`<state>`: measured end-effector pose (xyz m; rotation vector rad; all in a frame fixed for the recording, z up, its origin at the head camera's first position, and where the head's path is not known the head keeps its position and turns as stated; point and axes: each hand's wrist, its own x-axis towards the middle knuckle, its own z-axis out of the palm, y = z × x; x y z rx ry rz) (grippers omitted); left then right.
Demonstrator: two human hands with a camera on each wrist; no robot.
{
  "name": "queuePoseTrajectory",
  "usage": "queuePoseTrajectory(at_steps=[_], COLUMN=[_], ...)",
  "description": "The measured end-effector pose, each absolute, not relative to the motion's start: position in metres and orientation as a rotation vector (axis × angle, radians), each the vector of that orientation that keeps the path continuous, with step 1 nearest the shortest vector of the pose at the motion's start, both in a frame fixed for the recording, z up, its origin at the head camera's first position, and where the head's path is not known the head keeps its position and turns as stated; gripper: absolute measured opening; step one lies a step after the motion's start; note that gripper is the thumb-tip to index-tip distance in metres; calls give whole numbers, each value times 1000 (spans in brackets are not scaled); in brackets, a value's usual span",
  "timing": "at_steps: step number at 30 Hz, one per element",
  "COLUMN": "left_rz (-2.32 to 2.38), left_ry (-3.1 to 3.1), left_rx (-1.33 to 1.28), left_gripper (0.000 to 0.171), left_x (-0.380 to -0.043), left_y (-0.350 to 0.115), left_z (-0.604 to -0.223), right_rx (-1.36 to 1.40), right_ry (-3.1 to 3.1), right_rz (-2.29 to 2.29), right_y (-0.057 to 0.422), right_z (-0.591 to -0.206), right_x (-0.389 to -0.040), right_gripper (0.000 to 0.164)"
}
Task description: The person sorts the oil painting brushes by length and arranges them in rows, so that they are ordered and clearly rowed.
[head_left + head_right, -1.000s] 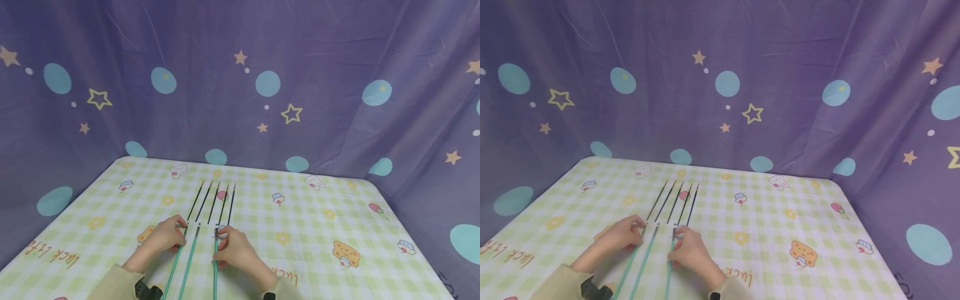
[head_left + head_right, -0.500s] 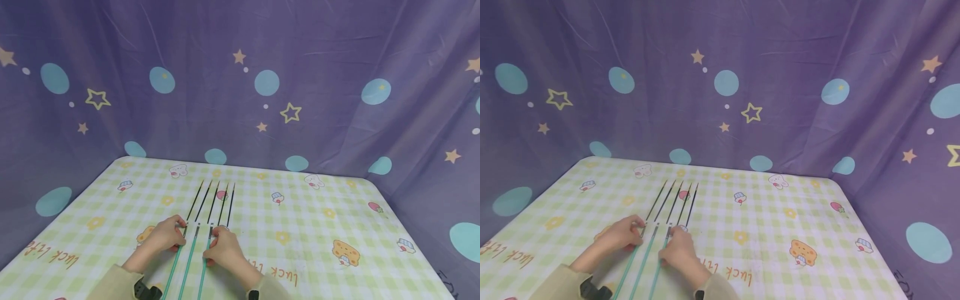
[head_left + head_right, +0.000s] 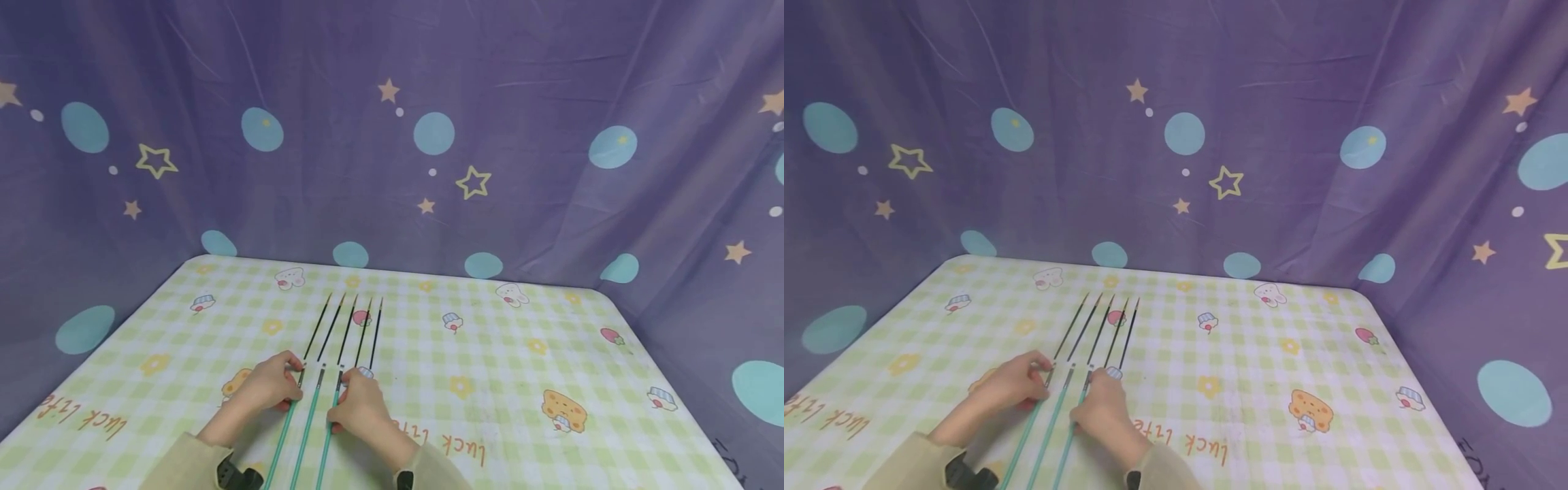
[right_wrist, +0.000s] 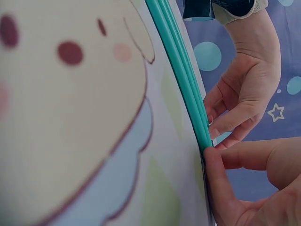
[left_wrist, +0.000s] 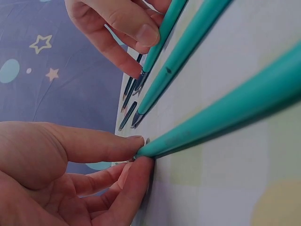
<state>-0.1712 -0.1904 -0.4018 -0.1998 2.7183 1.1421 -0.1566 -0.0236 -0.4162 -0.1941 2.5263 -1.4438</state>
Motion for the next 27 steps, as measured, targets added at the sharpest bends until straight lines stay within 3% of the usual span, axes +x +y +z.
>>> queuePoseTrajectory(at_steps=[15, 27], left_rz=[1089, 1102], left_ry=[2726, 2800], left_rx=[-205, -19], left_gripper=[31, 25], left_x=[-176, -197], left_y=[-191, -173], left_z=[-399, -387], right_rx=[-274, -328], right_ry=[2537, 2608], right_rz=[-1448, -1388], right_y=[-15, 40], right_z=[-411, -398], right_x=[-156, -188], right_gripper=[52, 30])
